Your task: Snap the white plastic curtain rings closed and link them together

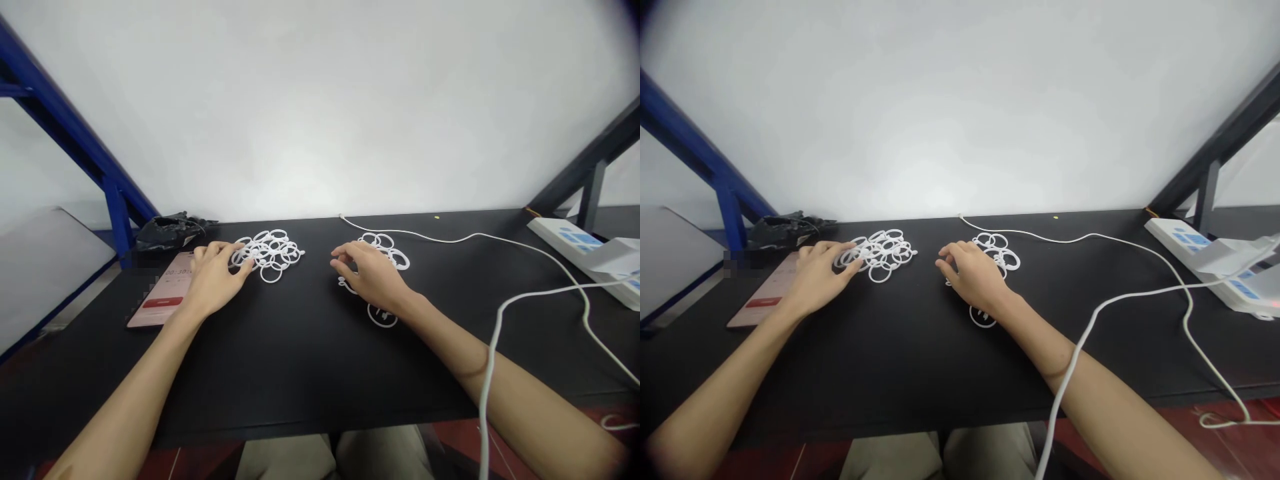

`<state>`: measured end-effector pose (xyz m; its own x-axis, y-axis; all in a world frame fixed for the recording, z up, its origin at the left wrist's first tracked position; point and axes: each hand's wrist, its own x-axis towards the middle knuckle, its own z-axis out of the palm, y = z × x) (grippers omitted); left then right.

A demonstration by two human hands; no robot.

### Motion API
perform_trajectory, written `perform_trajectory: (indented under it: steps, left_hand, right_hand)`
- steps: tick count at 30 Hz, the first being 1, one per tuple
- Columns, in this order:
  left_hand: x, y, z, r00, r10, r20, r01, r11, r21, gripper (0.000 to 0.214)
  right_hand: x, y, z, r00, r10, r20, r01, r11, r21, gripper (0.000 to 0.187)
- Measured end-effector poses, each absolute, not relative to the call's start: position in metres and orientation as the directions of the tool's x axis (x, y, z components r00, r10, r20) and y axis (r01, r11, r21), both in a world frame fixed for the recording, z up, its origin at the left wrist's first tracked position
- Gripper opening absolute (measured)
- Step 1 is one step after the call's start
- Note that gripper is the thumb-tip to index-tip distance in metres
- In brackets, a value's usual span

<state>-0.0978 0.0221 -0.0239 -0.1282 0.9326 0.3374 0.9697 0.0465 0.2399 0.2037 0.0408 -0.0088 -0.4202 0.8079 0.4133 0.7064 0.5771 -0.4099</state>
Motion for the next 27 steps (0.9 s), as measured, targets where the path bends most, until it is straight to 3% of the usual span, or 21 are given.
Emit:
perform_trajectory:
  steps: [13,19,27]
  left_hand:
    - [-0.1038,0.0241,-0.0302,-0.021,0.909,0.417,0.974,-0.076,0.214,0.045]
    - [-0.0993,0.0208,-0.0246,-0.026,0.944,0.328,0.975,-0.049,0.218,0.043]
    - [-0.0958,0.0191,-0.0202,-0.029,0.927,0.374,0.963,-0.074,0.258,0.04]
  right_hand:
    - [0.205,0.0397,-0.0067,-0.464,0.772,0.434,0.684,0.624,-0.379,0.012]
    - [0.2048,0.0402,-0.0062,-0.466,0.778,0.421,0.694,0.617,-0.372,0.013]
    - [0.2107,0.0422,-0.0007,-0.548,0.771,0.324,0.737,0.628,-0.249,0.017]
